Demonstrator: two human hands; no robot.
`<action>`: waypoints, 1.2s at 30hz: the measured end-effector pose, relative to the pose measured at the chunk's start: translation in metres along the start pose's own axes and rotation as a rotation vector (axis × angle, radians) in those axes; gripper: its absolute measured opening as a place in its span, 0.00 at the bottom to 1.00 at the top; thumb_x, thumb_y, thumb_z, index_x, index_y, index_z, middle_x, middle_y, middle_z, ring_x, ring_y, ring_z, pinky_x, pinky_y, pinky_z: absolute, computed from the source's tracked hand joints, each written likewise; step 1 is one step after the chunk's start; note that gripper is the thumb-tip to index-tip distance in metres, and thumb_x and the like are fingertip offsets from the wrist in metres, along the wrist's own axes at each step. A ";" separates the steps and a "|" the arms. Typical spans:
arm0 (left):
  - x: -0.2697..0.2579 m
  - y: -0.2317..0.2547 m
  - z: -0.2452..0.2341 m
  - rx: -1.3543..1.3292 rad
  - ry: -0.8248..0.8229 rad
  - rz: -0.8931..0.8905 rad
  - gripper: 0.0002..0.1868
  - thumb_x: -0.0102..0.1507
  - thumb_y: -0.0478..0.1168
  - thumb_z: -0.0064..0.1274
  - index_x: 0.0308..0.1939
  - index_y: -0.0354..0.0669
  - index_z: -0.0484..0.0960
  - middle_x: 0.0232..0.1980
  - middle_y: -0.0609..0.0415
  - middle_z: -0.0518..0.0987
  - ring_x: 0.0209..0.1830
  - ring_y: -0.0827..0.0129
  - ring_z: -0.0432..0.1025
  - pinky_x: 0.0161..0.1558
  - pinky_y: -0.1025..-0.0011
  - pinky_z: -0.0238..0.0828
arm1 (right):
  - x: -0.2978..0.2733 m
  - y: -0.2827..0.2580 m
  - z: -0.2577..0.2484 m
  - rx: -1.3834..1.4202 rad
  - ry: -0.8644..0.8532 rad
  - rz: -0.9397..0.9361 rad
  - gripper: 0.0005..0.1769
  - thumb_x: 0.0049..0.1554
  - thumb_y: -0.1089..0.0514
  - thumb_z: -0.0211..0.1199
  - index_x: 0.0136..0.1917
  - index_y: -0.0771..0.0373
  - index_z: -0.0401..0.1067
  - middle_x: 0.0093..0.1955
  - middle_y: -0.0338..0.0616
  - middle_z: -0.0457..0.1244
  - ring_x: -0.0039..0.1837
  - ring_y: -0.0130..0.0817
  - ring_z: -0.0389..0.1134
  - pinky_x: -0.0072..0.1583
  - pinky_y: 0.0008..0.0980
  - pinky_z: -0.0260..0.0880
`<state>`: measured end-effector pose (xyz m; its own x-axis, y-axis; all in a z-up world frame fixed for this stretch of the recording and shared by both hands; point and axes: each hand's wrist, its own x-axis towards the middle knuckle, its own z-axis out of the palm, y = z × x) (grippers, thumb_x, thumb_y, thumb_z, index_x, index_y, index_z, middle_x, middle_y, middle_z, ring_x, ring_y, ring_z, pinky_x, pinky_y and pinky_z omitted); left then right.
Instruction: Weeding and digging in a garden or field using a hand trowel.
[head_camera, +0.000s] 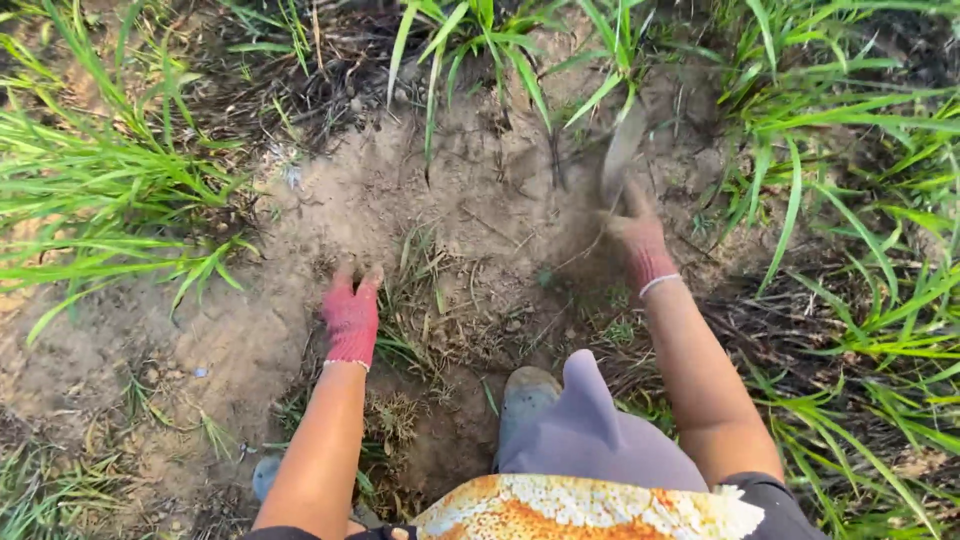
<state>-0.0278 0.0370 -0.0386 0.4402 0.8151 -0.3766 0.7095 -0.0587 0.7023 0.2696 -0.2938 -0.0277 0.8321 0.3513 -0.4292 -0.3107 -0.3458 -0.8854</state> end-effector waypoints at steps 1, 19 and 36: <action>-0.001 0.004 0.002 -0.008 0.005 0.005 0.31 0.64 0.44 0.62 0.68 0.34 0.72 0.68 0.41 0.75 0.68 0.57 0.69 0.66 0.62 0.63 | 0.005 0.001 -0.004 -0.003 -0.001 -0.011 0.40 0.52 0.63 0.64 0.78 0.53 0.63 0.66 0.38 0.69 0.60 0.30 0.70 0.59 0.29 0.72; -0.001 0.007 0.014 0.028 -0.027 0.021 0.33 0.62 0.49 0.62 0.66 0.36 0.74 0.61 0.41 0.80 0.60 0.56 0.75 0.61 0.63 0.68 | 0.032 -0.049 -0.006 -0.213 -0.369 0.190 0.40 0.50 0.59 0.72 0.75 0.48 0.66 0.65 0.36 0.68 0.59 0.25 0.69 0.60 0.28 0.70; 0.002 0.031 0.027 0.028 -0.054 0.128 0.29 0.64 0.47 0.60 0.65 0.36 0.76 0.63 0.43 0.80 0.62 0.59 0.74 0.64 0.65 0.67 | -0.036 0.024 0.000 -0.388 -0.366 -0.277 0.37 0.54 0.61 0.74 0.74 0.60 0.67 0.73 0.47 0.64 0.72 0.39 0.63 0.70 0.37 0.61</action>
<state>0.0100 0.0210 -0.0333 0.5568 0.7675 -0.3176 0.6603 -0.1770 0.7299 0.2324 -0.3144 -0.0338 0.6248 0.7264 -0.2862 0.1426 -0.4666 -0.8729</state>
